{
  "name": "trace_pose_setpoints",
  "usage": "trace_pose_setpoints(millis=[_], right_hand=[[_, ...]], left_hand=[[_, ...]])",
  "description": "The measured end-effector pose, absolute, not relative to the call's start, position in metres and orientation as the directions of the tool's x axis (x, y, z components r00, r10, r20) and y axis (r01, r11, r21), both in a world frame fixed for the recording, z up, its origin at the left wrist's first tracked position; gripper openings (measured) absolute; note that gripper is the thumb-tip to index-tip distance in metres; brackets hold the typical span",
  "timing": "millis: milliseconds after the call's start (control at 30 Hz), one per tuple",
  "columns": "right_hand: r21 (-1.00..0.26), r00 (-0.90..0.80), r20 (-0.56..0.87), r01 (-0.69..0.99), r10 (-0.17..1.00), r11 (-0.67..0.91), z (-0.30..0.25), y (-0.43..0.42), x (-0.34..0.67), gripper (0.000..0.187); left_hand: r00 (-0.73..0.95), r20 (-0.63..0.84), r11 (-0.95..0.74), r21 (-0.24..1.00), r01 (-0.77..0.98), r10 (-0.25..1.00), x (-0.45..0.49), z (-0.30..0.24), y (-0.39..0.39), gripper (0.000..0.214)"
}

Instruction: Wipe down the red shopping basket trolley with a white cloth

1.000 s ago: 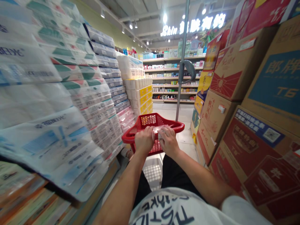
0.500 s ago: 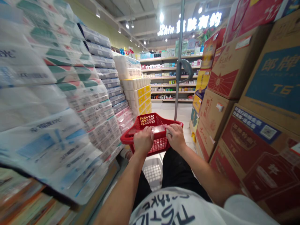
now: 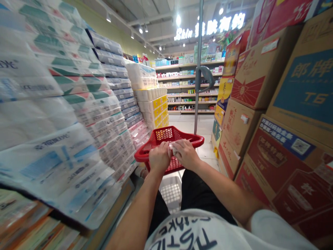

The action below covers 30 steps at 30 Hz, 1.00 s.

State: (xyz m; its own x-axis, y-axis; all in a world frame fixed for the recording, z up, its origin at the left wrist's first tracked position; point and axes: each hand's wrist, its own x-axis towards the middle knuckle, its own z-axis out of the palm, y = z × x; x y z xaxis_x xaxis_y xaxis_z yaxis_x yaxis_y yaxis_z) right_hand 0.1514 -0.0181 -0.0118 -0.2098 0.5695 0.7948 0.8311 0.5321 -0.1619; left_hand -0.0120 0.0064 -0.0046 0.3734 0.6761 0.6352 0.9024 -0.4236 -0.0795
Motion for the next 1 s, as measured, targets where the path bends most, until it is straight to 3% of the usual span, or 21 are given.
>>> trace_pose_setpoints(millis=[67, 200, 233, 333, 400, 533, 700, 867, 1000], right_hand=[[-0.113, -0.292, 0.787, 0.798, 0.543, 0.593, -0.011, -0.017, 0.146, 0.034], [-0.298, -0.004, 0.828, 0.843, 0.561, 0.447, -0.011, -0.01, 0.147, 0.032], [-0.297, 0.001, 0.829, 0.848, 0.559, 0.438, -0.012, -0.01, 0.147, 0.032], [-0.113, -0.249, 0.811, 0.821, 0.529, 0.56, -0.016, -0.013, 0.141, 0.036], [-0.069, -0.303, 0.802, 0.809, 0.514, 0.584, -0.018, -0.015, 0.136, 0.038], [-0.237, -0.042, 0.831, 0.875, 0.555, 0.422, -0.019, -0.015, 0.126, 0.038], [0.03, -0.409, 0.761, 0.798, 0.503, 0.602, -0.013, -0.017, 0.117, 0.03], [-0.17, -0.154, 0.802, 0.867, 0.576, 0.469, -0.01, -0.015, 0.113, 0.024], [0.037, -0.409, 0.788, 0.777, 0.46, 0.629, -0.011, -0.017, 0.107, 0.024]], left_hand=[[0.379, 0.639, -0.427, -0.086, 0.9, 0.669, -0.014, -0.006, 0.008, 0.045], [0.414, 0.643, -0.471, -0.092, 0.877, 0.645, -0.019, -0.011, 0.014, 0.046], [0.418, 0.646, -0.479, -0.091, 0.873, 0.639, -0.021, -0.012, 0.016, 0.047], [0.391, 0.663, -0.459, -0.079, 0.885, 0.638, -0.03, -0.015, 0.018, 0.048], [0.356, 0.668, -0.421, -0.071, 0.904, 0.653, -0.035, -0.016, 0.017, 0.047], [0.31, 0.685, -0.375, -0.058, 0.925, 0.659, -0.041, -0.019, 0.01, 0.045], [0.273, 0.735, -0.403, 0.001, 0.915, 0.621, -0.046, -0.028, 0.005, 0.042], [0.306, 0.748, -0.454, -0.007, 0.891, 0.589, -0.053, -0.036, 0.003, 0.042], [0.326, 0.747, -0.473, -0.017, 0.881, 0.58, -0.058, -0.041, 0.004, 0.043]])
